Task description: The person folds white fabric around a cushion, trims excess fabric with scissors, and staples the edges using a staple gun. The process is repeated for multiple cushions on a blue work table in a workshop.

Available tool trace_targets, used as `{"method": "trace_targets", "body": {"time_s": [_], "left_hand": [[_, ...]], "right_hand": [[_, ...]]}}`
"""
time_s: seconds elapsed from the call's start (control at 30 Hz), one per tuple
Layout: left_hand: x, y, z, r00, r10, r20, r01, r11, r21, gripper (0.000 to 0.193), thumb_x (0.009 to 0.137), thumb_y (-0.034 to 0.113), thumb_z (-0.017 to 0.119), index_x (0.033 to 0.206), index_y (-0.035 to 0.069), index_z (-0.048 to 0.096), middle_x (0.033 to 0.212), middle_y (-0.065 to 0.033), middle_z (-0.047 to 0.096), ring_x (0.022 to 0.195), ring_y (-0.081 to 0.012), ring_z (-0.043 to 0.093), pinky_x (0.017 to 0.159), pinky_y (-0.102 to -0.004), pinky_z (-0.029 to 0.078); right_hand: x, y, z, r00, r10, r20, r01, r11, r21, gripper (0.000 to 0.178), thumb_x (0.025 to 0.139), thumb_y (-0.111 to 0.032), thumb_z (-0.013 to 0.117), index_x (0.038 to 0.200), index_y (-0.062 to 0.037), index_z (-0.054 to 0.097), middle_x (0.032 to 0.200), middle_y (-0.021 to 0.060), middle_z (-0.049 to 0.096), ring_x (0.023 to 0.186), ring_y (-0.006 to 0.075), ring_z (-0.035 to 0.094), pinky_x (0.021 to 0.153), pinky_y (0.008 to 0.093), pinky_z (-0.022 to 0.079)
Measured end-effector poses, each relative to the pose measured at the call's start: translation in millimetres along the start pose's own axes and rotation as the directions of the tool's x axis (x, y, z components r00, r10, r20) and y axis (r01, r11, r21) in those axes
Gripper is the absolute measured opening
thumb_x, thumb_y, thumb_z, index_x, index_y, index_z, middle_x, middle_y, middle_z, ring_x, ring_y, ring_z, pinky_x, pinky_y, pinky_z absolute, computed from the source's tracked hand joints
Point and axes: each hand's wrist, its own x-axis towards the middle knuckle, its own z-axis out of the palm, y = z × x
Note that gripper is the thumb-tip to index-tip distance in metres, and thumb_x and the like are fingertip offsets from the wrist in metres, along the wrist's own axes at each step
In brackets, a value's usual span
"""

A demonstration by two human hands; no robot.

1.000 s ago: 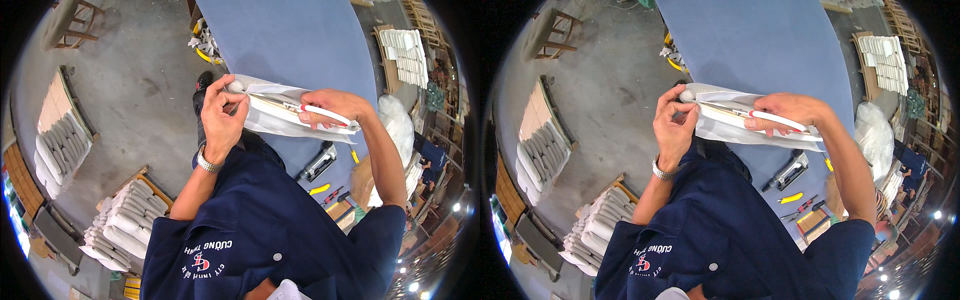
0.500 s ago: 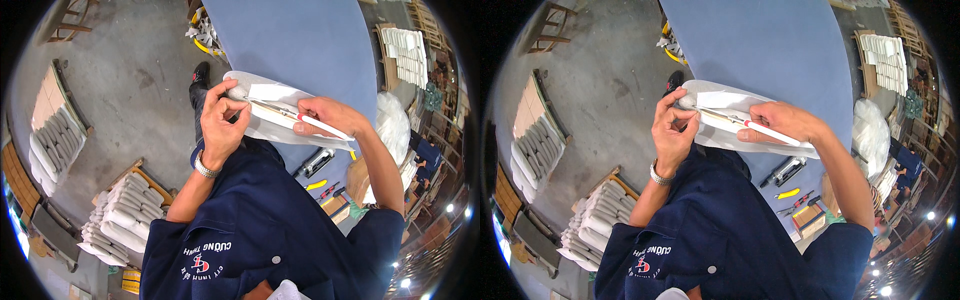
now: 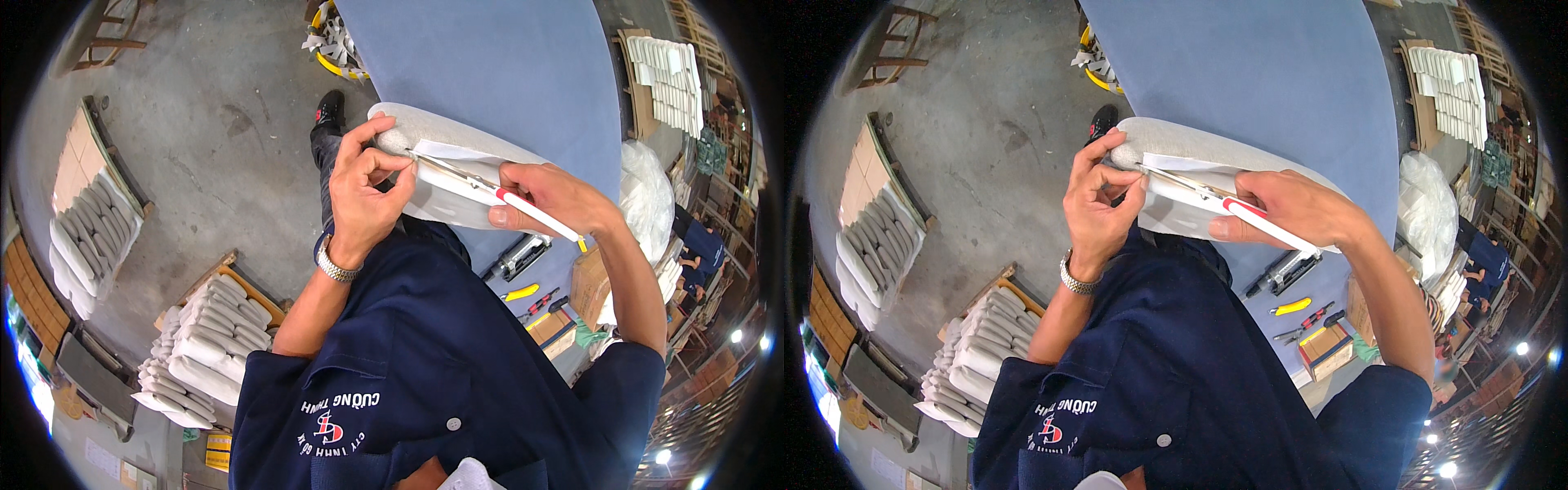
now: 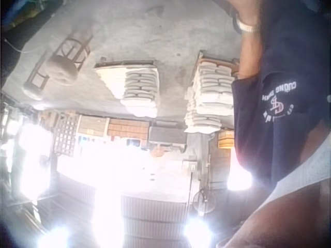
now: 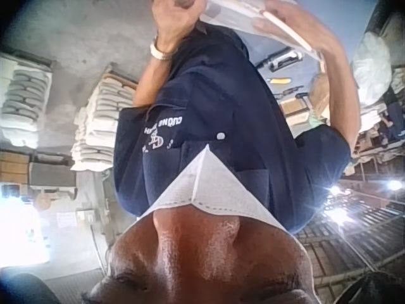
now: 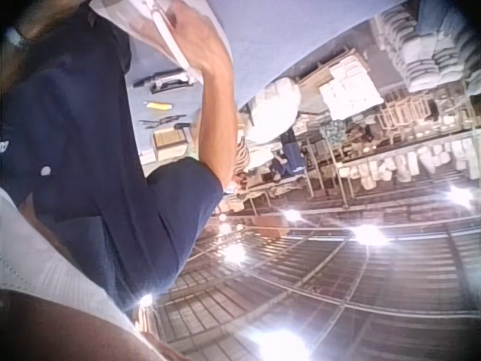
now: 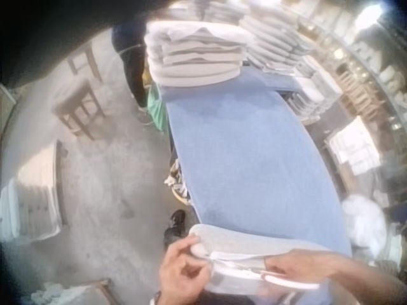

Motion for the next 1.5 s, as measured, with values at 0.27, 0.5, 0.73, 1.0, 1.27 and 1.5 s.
{"method": "trace_targets", "body": {"time_s": [0.27, 0.5, 0.73, 1.0, 1.27, 1.5], "left_hand": [[-2, 2, -1, 1.0, 0.003, 0.007, -0.004, 0.999, 0.042, 0.007, 0.083, -0.003, 0.078, 0.087, -0.003, 0.072, 0.138, -0.0177, 0.06, 0.133, -0.0325, 0.061, 0.088, -0.0329, 0.066], [0, -2, -5, 0.999, 0.029, 0.017, -0.029, 0.999, 0.014, 0.007, 0.083, -0.003, 0.078, 0.087, -0.004, 0.072, 0.137, -0.0182, 0.06, 0.132, -0.0315, 0.061, 0.085, -0.0311, 0.067], [-1, -3, -10, 0.997, 0.059, 0.058, -0.062, 0.997, 0.054, 0.008, 0.082, -0.002, 0.078, 0.086, -0.003, 0.071, 0.139, -0.0193, 0.059, 0.129, -0.0299, 0.063, 0.085, -0.0311, 0.066], [-11, 14, -2, 0.999, 0.025, -0.034, -0.016, 0.97, 0.241, 0.013, 0.085, -0.001, 0.079, 0.093, -0.001, 0.069, 0.143, -0.0188, 0.055, 0.126, -0.0275, 0.063, 0.091, -0.0344, 0.065], [-10, 10, -5, 0.999, 0.003, 0.036, -0.01, 0.98, 0.199, 0.012, 0.085, -0.002, 0.077, 0.09, -0.001, 0.066, 0.143, -0.0173, 0.055, 0.132, -0.0293, 0.059, 0.092, -0.0358, 0.065], [-3, 25, -4, 0.999, -0.017, 0.029, 0.009, 0.963, 0.27, 0.01, 0.087, 0.0, 0.074, 0.088, -0.001, 0.064, 0.14, -0.0184, 0.057, 0.135, -0.0297, 0.057, 0.09, -0.0352, 0.065]], "right_hand": [[7, -5, 7, 0.999, 0.008, -0.045, -0.007, 1.0, 0.019, 0.072, 0.085, -0.074, 0.072, 0.074, -0.0047, 0.055, 0.066, 0.0084, 0.054, 0.063, 0.0221, 0.052, 0.057, 0.0395, 0.043], [12, 7, 22, 0.989, -0.067, -0.132, 0.078, 0.994, 0.082, 0.059, 0.084, -0.051, 0.085, 0.072, -0.0078, 0.047, 0.066, 0.0001, 0.045, 0.062, 0.0124, 0.041, 0.053, 0.0336, 0.033], [11, 20, 11, 0.998, -0.066, -0.013, 0.067, 0.989, 0.13, 0.07, 0.086, -0.074, 0.071, 0.074, -0.0068, 0.056, 0.066, 0.0041, 0.052, 0.064, 0.019, 0.051, 0.056, 0.038, 0.041], [14, 19, 13, 0.997, -0.08, 0.013, 0.077, 0.988, 0.137, 0.076, 0.086, -0.082, 0.063, 0.074, -0.007, 0.056, 0.069, 0.0031, 0.05, 0.067, 0.0189, 0.052, 0.058, 0.036, 0.041], [12, 22, 8, 0.993, -0.096, 0.063, 0.095, 0.995, 0.027, 0.081, 0.087, -0.086, 0.055, 0.081, -0.0056, 0.059, 0.071, 0.0059, 0.053, 0.071, 0.0208, 0.056, 0.061, 0.0374, 0.045], [6, 13, -3, 0.986, 0.011, 0.165, -0.033, 0.991, 0.131, 0.084, 0.089, -0.088, 0.048, 0.09, -0.0064, 0.064, 0.069, 0.0019, 0.055, 0.057, 0.014, 0.056, 0.052, 0.0328, 0.043]]}}
